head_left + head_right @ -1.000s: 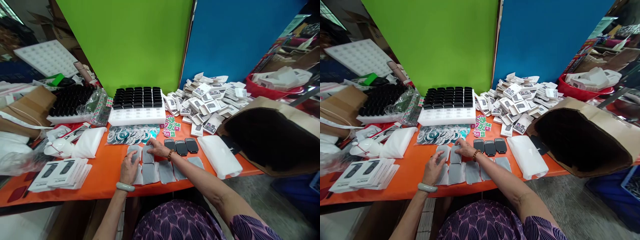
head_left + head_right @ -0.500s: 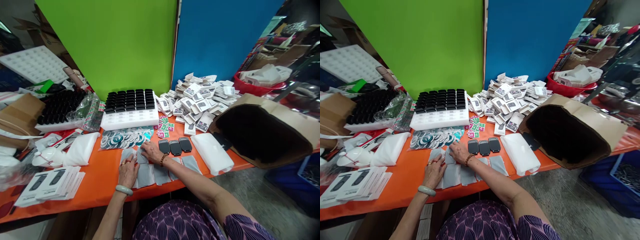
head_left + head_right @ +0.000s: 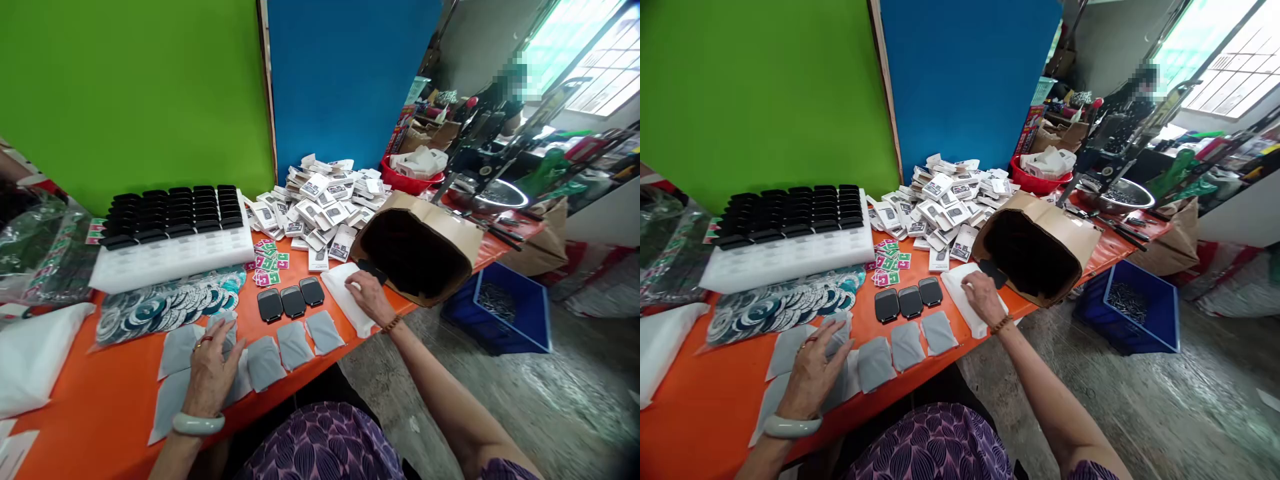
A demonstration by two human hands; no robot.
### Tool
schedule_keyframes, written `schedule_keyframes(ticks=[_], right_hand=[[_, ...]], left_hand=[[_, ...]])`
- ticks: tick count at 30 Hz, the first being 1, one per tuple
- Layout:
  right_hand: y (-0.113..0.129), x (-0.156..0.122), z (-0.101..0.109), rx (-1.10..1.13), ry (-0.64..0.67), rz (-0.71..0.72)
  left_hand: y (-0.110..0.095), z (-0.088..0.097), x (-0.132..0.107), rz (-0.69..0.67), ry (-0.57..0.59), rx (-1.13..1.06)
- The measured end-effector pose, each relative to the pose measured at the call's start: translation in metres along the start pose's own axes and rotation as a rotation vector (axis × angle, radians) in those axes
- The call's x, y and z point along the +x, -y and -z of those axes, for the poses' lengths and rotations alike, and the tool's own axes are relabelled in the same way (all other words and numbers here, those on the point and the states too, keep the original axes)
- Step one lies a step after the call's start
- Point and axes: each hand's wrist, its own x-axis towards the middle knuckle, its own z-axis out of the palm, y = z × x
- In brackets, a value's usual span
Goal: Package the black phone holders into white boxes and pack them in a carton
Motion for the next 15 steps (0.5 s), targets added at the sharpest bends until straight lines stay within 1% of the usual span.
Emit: schedule_keyframes(ticks=[2,4,6,9,12,15], right_hand=[[-0.028,-0.006,0.012,-0.160,0.028,-0.059],[-0.043,-0.009,0.016,-0.258,0.081,-0.053],[-0.048,-0.008,0.017,-0.304,0.126,-0.017],[-0.046,-0.002,0.017,-0.336,0.174,0.021],[-0.046,0.006,0.016,-0.330,0.214,0.036],[-0.050,0.011,0.020,-0.295,0.244,0.059]], left_hand=[[-0.015,-0.004,0.002,-0.021,0.012,-0.047],[-0.028,-0.007,0.004,-0.029,0.018,-0.070],[-0.038,-0.007,0.005,-0.032,0.032,-0.081],[-0.050,-0.006,0.006,-0.023,0.064,-0.081],[-0.059,-0.004,0.006,-0.017,0.096,-0.081],[-0.068,-0.004,0.006,-0.038,0.122,-0.108]])
